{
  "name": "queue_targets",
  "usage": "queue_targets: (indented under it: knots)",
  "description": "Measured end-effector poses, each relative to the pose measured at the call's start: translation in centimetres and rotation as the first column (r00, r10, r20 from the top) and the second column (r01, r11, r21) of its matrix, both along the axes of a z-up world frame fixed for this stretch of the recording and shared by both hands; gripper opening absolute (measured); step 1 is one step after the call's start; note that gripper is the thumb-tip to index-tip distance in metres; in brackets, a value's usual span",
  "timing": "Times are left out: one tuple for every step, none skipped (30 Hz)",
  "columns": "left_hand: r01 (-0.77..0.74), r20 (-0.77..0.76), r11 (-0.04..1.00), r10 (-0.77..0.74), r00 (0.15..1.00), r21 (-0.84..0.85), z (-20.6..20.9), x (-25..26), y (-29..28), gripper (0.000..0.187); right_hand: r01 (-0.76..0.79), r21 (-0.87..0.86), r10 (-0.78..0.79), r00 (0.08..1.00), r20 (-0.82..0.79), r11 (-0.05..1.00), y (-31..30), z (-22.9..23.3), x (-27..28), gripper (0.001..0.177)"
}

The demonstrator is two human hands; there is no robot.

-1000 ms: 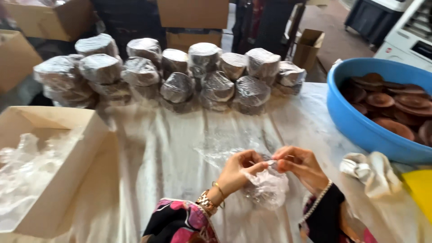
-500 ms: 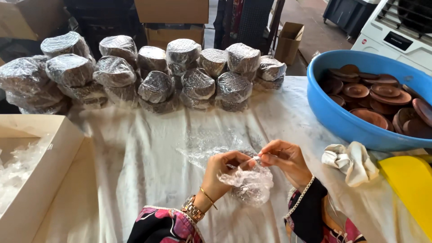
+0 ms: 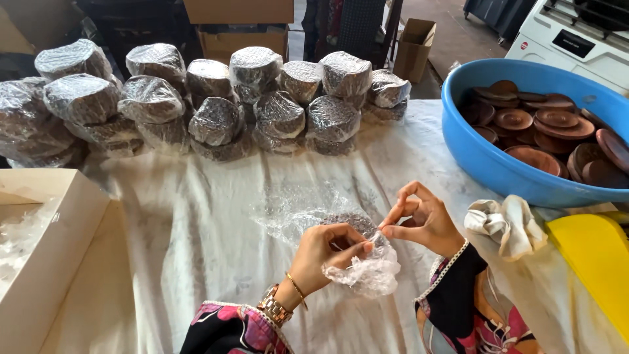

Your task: The person wraps round pottery items in plastic film by hand and wipes down a finished wooden bowl with a cloth.

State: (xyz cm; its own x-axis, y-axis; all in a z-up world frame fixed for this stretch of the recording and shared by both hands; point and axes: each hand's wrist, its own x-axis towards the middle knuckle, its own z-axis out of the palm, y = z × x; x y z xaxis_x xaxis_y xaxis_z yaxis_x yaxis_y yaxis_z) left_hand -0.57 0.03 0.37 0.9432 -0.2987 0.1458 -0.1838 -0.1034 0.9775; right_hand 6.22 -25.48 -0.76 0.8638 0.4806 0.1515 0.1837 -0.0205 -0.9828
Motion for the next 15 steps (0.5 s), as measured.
queue_targets:
  knots:
    - [-0.001,0.0,1.0,0.001,1.0,-0.001,-0.1,0.1,0.0,0.019,-0.001,-0.001,0.001,1.0,0.0,1.0,0.0,0.0,0.0,0.048]
    - [0.001,-0.011,1.0,-0.001,1.0,-0.01,-0.2,0.1,0.0,0.02,0.017,-0.005,-0.017,1.0,0.021,1.0,0.1,0.0,0.1,0.049]
    - [0.003,-0.022,1.0,-0.004,1.0,-0.02,-0.3,0.1,0.0,0.02,0.035,-0.008,-0.034,0.999,0.042,0.999,0.2,0.0,0.1,0.05]
    - [0.003,-0.023,1.0,-0.004,1.0,-0.021,-0.2,0.1,0.0,0.02,0.035,-0.009,-0.034,0.999,0.042,0.999,0.3,0.0,0.1,0.05]
    - [-0.003,-0.03,1.0,0.003,1.0,-0.012,-0.2,0.1,0.0,0.02,0.028,-0.003,-0.028,0.998,0.063,1.0,0.3,0.0,0.2,0.05]
    - [-0.008,-0.036,1.0,0.008,0.999,-0.003,-0.2,0.1,-0.1,0.02,0.023,0.003,-0.024,0.996,0.085,1.0,0.2,0.1,0.2,0.051]
    - [-0.006,-0.037,1.0,0.006,0.999,-0.004,-0.3,0.0,0.1,0.02,0.025,0.002,-0.026,0.996,0.084,1.0,-0.4,-0.3,0.7,0.051]
    - [-0.011,-0.016,1.0,0.011,1.0,0.008,-0.2,-0.1,0.2,0.02,0.063,-0.017,-0.061,0.994,0.094,0.998,-1.0,-0.6,1.2,0.05]
    - [-0.017,0.005,1.0,0.017,1.0,0.021,-0.2,-0.1,0.3,0.019,0.1,-0.035,-0.096,0.99,0.103,0.994,-1.6,-0.9,1.7,0.049]
    - [-0.005,0.008,1.0,0.005,1.0,0.029,0.0,-0.1,0.8,0.019,0.112,-0.027,-0.109,0.989,0.105,0.993,-3.3,-2.1,3.0,0.049]
    - [0.0,0.001,0.995,0.0,1.0,-0.095,0.1,-0.2,1.4,0.02,0.282,-0.051,-0.262,0.935,0.238,0.958,-5.0,-3.3,4.3,0.044]
    - [0.004,-0.004,0.973,-0.005,1.0,-0.23,0.2,-0.1,1.6,0.02,0.446,-0.064,-0.393,0.841,0.373,0.893,-7.0,-4.2,5.7,0.04]
    - [0.015,0.0,0.972,-0.016,1.0,-0.234,-0.3,0.4,1.5,0.02,0.455,-0.066,-0.4,0.835,0.378,0.888,-6.5,-3.5,5.2,0.04]
    - [-0.022,-0.026,0.986,0.018,1.0,-0.165,-0.9,0.8,1.3,0.022,0.479,0.011,-0.456,0.828,0.325,0.878,-6.1,-2.9,4.7,0.04]
    - [-0.056,-0.049,0.994,0.052,0.997,-0.094,-1.4,1.2,1.0,0.023,0.503,0.088,-0.507,0.819,0.268,0.86,-5.8,-2.3,4.2,0.041]
